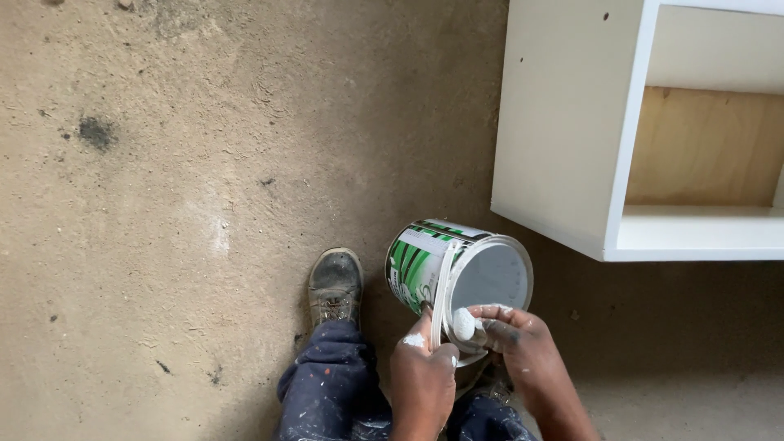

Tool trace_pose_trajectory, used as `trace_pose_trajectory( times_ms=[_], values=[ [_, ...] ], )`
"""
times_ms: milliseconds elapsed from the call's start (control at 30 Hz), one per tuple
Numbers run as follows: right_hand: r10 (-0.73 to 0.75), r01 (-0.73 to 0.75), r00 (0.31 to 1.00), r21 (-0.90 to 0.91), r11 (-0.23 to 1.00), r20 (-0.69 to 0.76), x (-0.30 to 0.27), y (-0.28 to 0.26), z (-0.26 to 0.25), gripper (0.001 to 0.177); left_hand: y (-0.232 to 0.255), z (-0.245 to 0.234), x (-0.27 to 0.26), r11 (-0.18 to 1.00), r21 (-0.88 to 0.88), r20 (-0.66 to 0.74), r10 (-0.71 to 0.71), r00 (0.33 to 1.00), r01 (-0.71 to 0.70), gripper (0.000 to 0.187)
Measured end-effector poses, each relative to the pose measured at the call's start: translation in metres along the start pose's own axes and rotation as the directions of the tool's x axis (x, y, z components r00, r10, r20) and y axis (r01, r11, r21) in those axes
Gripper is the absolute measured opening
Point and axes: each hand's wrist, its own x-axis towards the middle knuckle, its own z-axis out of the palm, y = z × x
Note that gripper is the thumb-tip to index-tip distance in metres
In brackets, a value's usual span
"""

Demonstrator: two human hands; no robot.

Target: Applying white paint to the edges of a large wooden shelf unit using a rag dipped in a paint can.

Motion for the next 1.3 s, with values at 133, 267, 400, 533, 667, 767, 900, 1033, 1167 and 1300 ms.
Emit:
trace_pose_trajectory(
  times_ms=[133, 267, 400, 533, 667, 767, 900, 1033, 1167, 1300],
  values=[
    [0.04, -0.028, 0.957, -0.045, 0.999, 0.289, 0.047, 0.017, -0.026, 0.029, 0.002, -0.002, -0.003, 0.999, 0.022, 0.024, 0.04, 0.999, -0.04, 0.077],
    [-0.017, 0.043, 0.968, -0.099, 0.994, 0.249, 0.041, 0.006, -0.031, 0.029, 0.01, -0.005, -0.011, 0.998, 0.051, 0.039, 0.037, 0.999, -0.039, 0.078],
    [-0.049, 0.059, 0.991, -0.079, 0.995, 0.127, 0.04, 0.008, -0.025, 0.023, -0.005, 0.004, 0.005, 0.989, -0.108, 0.062, 0.109, 0.992, -0.102, 0.079],
    [-0.008, 0.025, 0.996, -0.195, 0.98, 0.087, 0.033, 0.003, -0.01, 0.012, -0.005, 0.005, 0.006, 0.996, -0.029, 0.031, 0.089, 0.996, -0.088, 0.077],
    [0.067, -0.035, 0.974, -0.144, 0.989, 0.218, 0.054, 0.017, -0.026, 0.028, 0.004, -0.001, 0.0, 0.99, 0.137, -0.005, 0.037, 0.999, -0.036, 0.081],
    [0.02, -0.05, 0.951, 0.092, 0.994, 0.307, 0.081, 0.045, -0.047, 0.025, 0.012, -0.003, -0.008, 0.994, 0.105, -0.002, 0.003, 1.0, -0.003, 0.081],
    [0.059, -0.11, 0.96, 0.175, 0.978, 0.273, 0.063, 0.042, -0.044, 0.015, 0.011, -0.001, -0.004, 0.995, 0.096, -0.016, -0.007, 1.0, 0.009, 0.079],
    [0.009, -0.023, 0.998, 0.214, 0.977, 0.069, 0.037, 0.038, -0.033, 0.013, 0.011, 0.002, -0.001, 0.999, -0.039, -0.064, -0.015, 0.998, 0.013, 0.078],
    [-0.069, 0.09, 0.992, 0.214, 0.973, -0.104, 0.026, 0.041, -0.017, 0.024, 0.007, 0.006, 0.003, 0.992, -0.123, -0.085, 0.002, 0.996, -0.013, 0.079],
    [-0.055, 0.066, 0.986, 0.068, 0.995, -0.156, 0.014, 0.031, -0.003, 0.022, 0.008, 0.009, 0.005, 0.991, -0.133, -0.097, -0.001, 0.995, -0.012, 0.08]
  ],
)
